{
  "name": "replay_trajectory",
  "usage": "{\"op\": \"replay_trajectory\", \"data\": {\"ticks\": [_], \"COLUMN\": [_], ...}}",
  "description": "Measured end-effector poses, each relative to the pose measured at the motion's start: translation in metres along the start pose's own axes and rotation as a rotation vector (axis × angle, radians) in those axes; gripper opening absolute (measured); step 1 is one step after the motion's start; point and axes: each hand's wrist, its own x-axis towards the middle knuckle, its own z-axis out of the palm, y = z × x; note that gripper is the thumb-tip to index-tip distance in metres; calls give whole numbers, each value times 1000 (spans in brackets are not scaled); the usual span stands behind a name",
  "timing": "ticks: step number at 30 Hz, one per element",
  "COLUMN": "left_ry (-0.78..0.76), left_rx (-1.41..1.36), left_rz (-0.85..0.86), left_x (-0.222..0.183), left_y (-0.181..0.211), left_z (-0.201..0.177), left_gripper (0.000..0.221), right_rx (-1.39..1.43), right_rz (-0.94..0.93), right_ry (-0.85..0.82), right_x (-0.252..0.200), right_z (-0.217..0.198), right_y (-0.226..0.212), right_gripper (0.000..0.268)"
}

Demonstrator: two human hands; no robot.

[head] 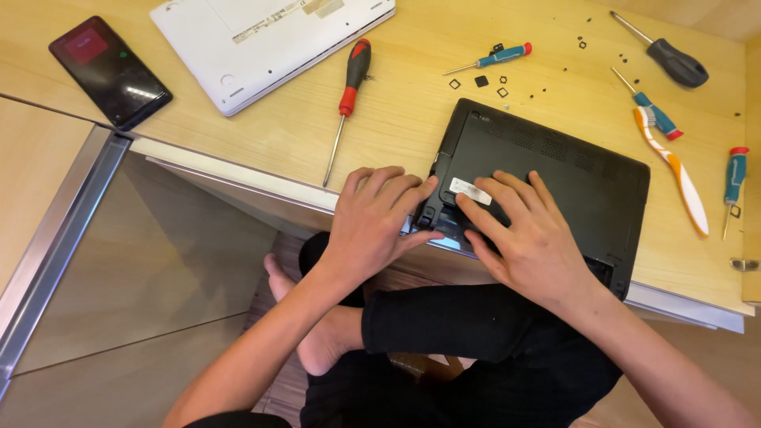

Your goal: Cleaning internal laptop components with a toothbrush and reassembling the laptop case.

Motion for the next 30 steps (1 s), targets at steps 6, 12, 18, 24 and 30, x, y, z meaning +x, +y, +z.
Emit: {"op": "replay_trajectory", "data": {"ticks": [6, 12, 18, 24, 30], "left_ry": [19, -202, -92, -57, -33], "left_rx": [280, 137, -31, -113, -52], "left_rz": [338, 533, 408, 243, 185], "left_x": [20, 40, 26, 22, 17], "left_y": [-21, -37, -38, -30, -26], "left_z": [-2, -13, -10, -4, -4], "left_gripper": [52, 74, 58, 52, 51], "right_rx": [131, 207, 313, 369, 334], "right_rz": [-133, -161, -22, -20, -33], "right_ry": [-112, -243, -113, 12, 69], "right_x": [15, 21, 10, 10, 5], "right_z": [-16, -18, -10, -8, 0], "right_y": [7, 16, 17, 17, 17], "right_gripper": [40, 32, 30, 19, 16]}}
